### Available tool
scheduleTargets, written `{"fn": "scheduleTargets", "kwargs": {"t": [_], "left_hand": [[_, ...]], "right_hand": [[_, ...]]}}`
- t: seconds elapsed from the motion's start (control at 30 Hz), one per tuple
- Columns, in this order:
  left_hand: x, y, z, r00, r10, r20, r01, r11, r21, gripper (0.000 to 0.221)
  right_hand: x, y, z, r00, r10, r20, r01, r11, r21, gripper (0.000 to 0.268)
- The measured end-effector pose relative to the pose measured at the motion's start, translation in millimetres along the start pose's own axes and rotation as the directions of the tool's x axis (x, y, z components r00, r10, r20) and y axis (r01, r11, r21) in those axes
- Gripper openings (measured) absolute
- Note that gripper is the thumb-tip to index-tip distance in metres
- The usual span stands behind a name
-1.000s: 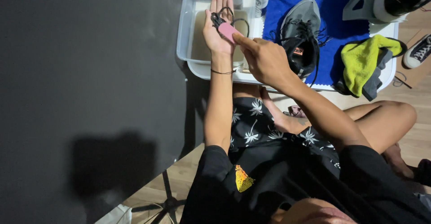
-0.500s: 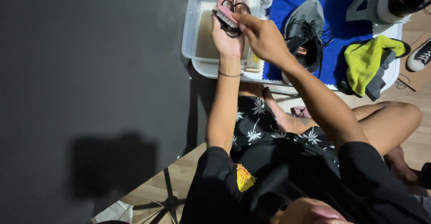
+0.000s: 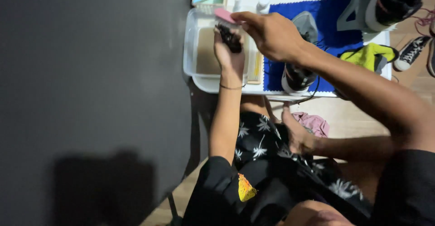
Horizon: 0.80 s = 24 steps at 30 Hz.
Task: Scrubbing dirty shoe laces with a small brush and soapy water in a plastic container.
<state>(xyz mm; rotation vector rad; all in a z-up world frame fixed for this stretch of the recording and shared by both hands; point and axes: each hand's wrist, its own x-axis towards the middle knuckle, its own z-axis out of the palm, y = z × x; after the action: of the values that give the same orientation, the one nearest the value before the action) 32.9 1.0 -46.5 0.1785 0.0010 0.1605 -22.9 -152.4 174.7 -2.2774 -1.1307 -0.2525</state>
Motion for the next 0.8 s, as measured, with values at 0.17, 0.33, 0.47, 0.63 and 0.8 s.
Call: {"fn": "scheduleTargets", "kwargs": {"t": [0.17,0.33,0.47,0.63,0.8], "left_hand": [[-26.0,7.9,57.8,0.992,-0.130,0.001,0.129,0.987,-0.094,0.033],[-36.0,13.7,79.7,0.981,0.001,-0.193,0.021,0.993,0.114,0.061],[-33.8,14.0,84.8,0.864,0.039,-0.501,0.034,0.990,0.136,0.044],[-30.1,11.2,104.9,0.786,-0.019,-0.618,0.018,1.000,-0.007,0.036],[-11.2,-12.3,108.1,0.877,0.060,-0.477,-0.031,0.997,0.067,0.012]], "right_hand": [[18.4,-5.1,-10.5,0.997,-0.021,0.068,0.033,0.984,-0.173,0.038],[25.7,-12.9,-8.2,0.974,0.091,0.208,-0.072,0.993,-0.096,0.036],[18.9,-10.1,-8.9,0.965,0.034,0.261,-0.005,0.994,-0.110,0.039],[7.7,11.6,-26.3,0.954,0.088,0.287,-0.068,0.995,-0.078,0.034],[5.3,39.5,-24.7,0.925,0.212,0.315,-0.283,0.938,0.198,0.040]]}}
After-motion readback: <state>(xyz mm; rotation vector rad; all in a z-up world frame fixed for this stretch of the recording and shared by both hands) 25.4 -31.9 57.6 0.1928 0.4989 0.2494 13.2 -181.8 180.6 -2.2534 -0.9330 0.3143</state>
